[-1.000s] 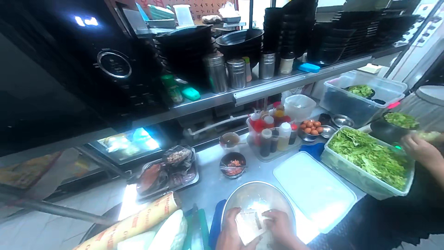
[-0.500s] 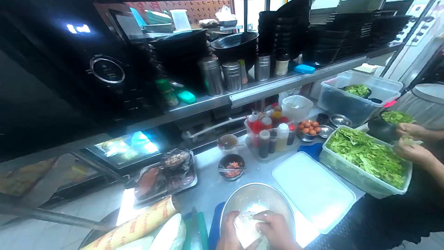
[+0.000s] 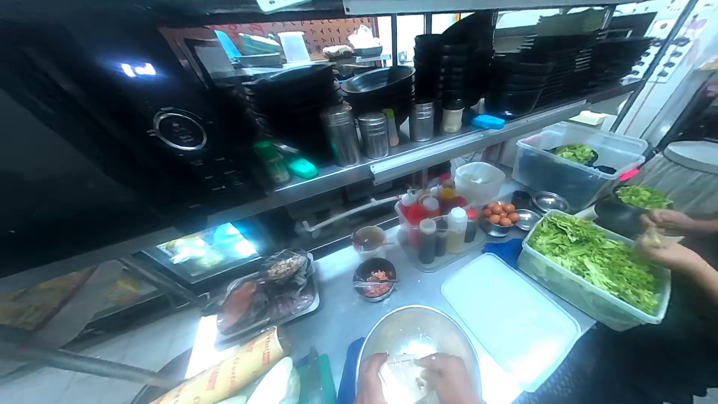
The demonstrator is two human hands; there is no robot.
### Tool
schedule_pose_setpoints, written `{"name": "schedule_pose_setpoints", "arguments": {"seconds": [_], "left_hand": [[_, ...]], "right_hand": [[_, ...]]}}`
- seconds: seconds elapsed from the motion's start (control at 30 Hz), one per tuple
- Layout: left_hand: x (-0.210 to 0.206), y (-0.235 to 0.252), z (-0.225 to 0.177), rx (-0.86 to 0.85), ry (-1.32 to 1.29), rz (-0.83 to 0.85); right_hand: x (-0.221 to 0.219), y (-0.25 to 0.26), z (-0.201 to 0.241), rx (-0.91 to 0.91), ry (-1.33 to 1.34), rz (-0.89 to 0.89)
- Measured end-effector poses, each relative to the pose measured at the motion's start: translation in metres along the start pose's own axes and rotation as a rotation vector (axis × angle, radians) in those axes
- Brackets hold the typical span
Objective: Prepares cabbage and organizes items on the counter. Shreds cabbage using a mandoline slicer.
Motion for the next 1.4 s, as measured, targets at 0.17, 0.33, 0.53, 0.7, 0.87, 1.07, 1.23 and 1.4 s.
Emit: {"name": "schedule_pose_setpoints", "arguments": {"seconds": [0.17,0.33,0.53,0.7,0.87,1.07,1.23,1.4], "left_hand": [[0.001,-0.002,-0.007,0.023,0.005,0.002],[0.004,-0.001,-0.006,0.013,0.002,-0.003],[0.002,0.001,-0.005,0.008,-0.014,0.009],[0.005,0.002,-0.010,0.009,-0.008,-0.012],[0.002,0.002,-0.005,0.007,0.007,0.007],[0.002,0.002,-0.007,0.017,0.005,-0.002],[-0.003,0.004,0.003,0.002,-0.009,0.003],[-0.003,0.004,0.005,0.005,0.005,0.033]], "right_hand": [[-0.005,-0.005,-0.008,-0.008,-0.004,-0.049],[0.002,-0.005,0.013,0.031,0.030,-0.039],[-0.008,0.001,-0.035,-0.130,-0.063,0.035],[0.004,-0.004,0.014,0.042,0.111,-0.059],[-0.002,0.007,-0.020,-0.151,0.047,0.056],[-0.006,0.005,-0.035,-0.208,0.072,0.015],[0.008,-0.001,0.017,-0.077,0.278,-0.013],[-0.009,0.003,-0.035,-0.209,0.108,-0.006]]}}
Point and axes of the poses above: each hand's wrist, its own y-axis towards the middle knuckle, its own x-axis out of the back of the hand, z = x × y, the point moved 6 cm from there along y, towards the middle knuckle, and after that the axes turned 14 degrees about -z, right-handed, at the moved point
